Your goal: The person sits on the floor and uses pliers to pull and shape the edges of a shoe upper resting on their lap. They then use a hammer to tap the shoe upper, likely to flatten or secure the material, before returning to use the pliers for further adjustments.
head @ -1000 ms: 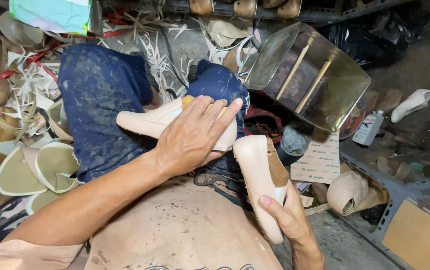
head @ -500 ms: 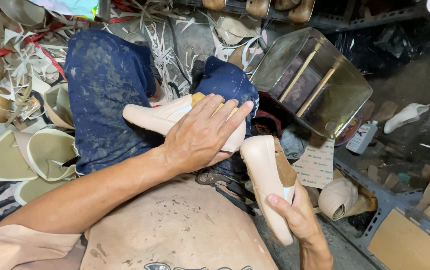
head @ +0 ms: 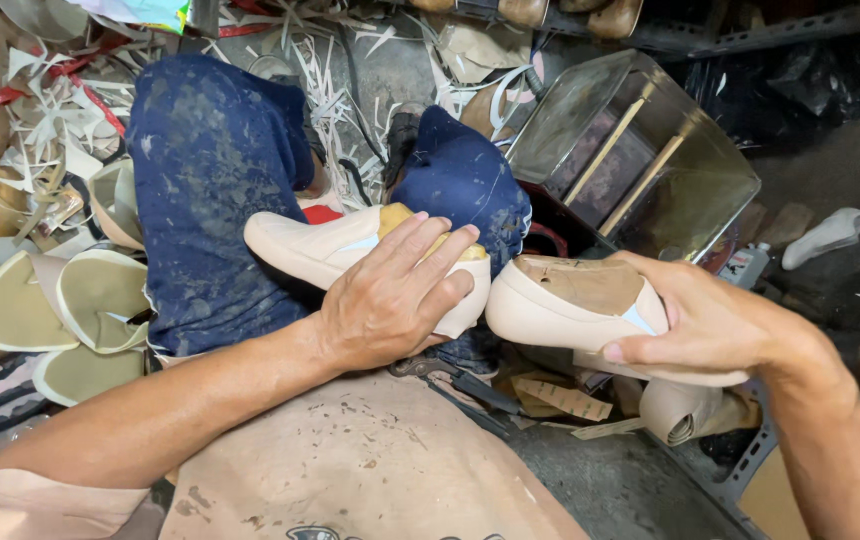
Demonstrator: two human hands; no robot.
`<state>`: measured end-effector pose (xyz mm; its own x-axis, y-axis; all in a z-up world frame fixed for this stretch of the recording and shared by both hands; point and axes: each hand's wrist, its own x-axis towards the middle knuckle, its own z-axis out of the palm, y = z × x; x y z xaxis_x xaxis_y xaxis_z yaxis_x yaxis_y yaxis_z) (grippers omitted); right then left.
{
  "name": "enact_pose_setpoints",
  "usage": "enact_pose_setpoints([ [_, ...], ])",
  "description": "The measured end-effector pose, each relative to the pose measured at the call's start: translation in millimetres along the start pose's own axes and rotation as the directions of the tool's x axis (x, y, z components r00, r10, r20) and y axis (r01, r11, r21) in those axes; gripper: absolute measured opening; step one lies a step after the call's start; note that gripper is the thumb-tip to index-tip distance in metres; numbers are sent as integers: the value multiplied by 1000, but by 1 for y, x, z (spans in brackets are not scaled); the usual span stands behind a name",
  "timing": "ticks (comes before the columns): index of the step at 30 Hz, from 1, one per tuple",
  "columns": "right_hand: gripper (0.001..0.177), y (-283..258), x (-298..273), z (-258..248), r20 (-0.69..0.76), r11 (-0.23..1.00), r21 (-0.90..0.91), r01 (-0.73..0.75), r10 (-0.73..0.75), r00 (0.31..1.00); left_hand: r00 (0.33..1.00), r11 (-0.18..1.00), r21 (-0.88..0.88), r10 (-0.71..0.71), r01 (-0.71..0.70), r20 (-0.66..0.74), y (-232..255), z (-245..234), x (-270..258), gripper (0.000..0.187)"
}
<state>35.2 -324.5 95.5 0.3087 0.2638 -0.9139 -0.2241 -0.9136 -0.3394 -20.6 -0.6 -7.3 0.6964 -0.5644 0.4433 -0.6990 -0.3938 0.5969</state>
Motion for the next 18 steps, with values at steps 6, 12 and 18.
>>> enact_pose_setpoints([
  [6,46,-49,8,-35,111,935,-246,-255,288,951,995,1000,9,-28,29,-96,5,1,8,17],
  [12,50,-22,10,-28,70,982,-155,-111,123,990,999,1000,-21,-10,10,-37,0,-5,10,21],
  [18,80,102,44,41,-401,833,515,205,23,916,992,956,-280,-107,84,-67,-3,-39,32,40],
])
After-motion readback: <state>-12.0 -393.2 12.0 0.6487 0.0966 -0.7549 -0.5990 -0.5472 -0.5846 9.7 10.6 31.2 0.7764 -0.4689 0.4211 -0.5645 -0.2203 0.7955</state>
